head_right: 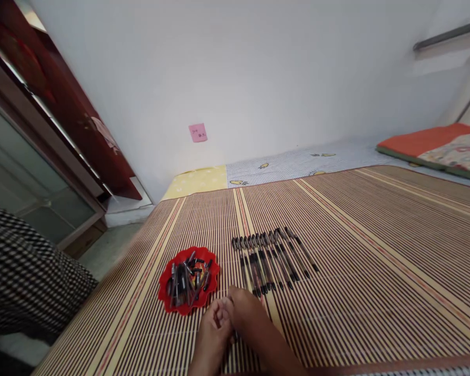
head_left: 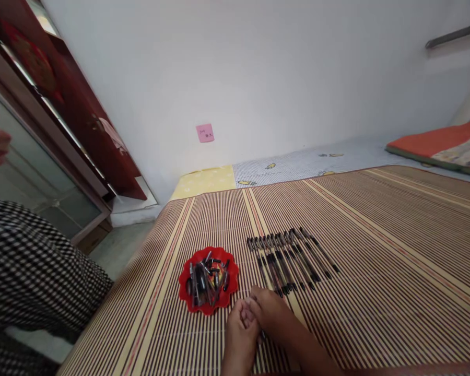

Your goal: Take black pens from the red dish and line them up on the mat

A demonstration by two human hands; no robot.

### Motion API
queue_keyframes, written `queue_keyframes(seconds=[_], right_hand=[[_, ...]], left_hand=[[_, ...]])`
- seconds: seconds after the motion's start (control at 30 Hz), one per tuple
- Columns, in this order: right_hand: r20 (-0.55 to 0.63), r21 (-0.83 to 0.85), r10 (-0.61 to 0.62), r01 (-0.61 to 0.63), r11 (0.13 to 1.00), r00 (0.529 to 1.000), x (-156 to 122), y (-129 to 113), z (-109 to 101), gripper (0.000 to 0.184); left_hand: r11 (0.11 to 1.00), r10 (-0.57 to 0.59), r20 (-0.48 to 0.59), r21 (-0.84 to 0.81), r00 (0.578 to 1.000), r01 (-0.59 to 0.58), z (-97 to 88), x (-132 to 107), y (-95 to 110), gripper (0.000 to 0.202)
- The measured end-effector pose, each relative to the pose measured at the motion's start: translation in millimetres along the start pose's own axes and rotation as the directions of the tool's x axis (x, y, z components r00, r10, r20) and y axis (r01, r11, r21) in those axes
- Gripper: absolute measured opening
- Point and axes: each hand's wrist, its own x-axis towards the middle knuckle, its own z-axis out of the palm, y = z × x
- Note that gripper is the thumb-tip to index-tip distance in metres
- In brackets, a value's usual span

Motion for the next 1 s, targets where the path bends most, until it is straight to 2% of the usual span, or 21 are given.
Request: queue_keyframes(seconds=[0.07,0.23,0.47,0.57,0.67,0.7,0.77,0.83,0.87,0.93,0.97,1.0], right_hand=[[0.003,-0.004,-0.004,0.004,1.0,1.0,0,0,2,0.02],[0.01,-0.001,-0.001,0.001,1.0,1.0,2,4,3,0.02],[0.007,0.094,-0.034,0.033,0.995,0.999,1,7,0,0.024],[-0.051,0.201,-0.137,0.145,0.969,0.989,-1,6,-7,0.034],[-0.076,0.222,-0.168,0.181,0.958,0.983,-5,1,-16,0.037],[-0.054,0.211,-0.155,0.163,0.964,0.986,-6,-1,-18,0.033],[-0.012,0.167,-0.102,0.103,0.981,0.995,-8,-1,-23,0.023],[-0.029,0.092,-0.015,0.018,0.996,0.999,-7,3,-27,0.013],[-0.062,0.046,0.033,-0.031,0.998,0.997,-5,7,-30,0.01],[-0.151,-0.047,0.109,-0.117,0.992,0.983,-1,14,-35,0.008],[-0.186,-0.085,0.129,-0.147,0.985,0.974,2,17,-37,0.008],[-0.213,-0.119,0.141,-0.169,0.978,0.967,4,19,-39,0.008]], left_hand=[[1.0,-0.006,-0.005,-0.006,1.0,0.006,1.3,2,1,0.032],[0.999,-0.028,0.063,-0.03,0.998,0.03,-0.4,2,9,0.026],[1.0,0.01,0.049,0.009,0.999,-0.011,4.4,-5,18,0.021],[0.977,0.075,-0.014,0.203,0.997,-0.07,-5.0,-12,42,0.022],[0.833,0.309,-0.078,0.503,0.948,-0.23,-29.6,-2,80,0.03],[0.774,0.357,-0.094,0.586,0.93,-0.238,-39.1,6,92,0.03],[0.685,0.368,-0.093,0.7,0.925,-0.202,-55.3,24,111,0.027],[0.62,0.39,-0.086,0.761,0.917,-0.192,-64.7,37,120,0.025],[0.591,0.443,-0.102,0.78,0.891,-0.204,-66.1,40,122,0.025],[0.598,0.521,-0.154,0.768,0.839,-0.23,-62.4,37,119,0.026],[0.64,0.518,-0.178,0.73,0.837,-0.241,-57.7,33,115,0.027],[0.703,0.478,-0.183,0.666,0.859,-0.249,-51.5,28,111,0.028]])
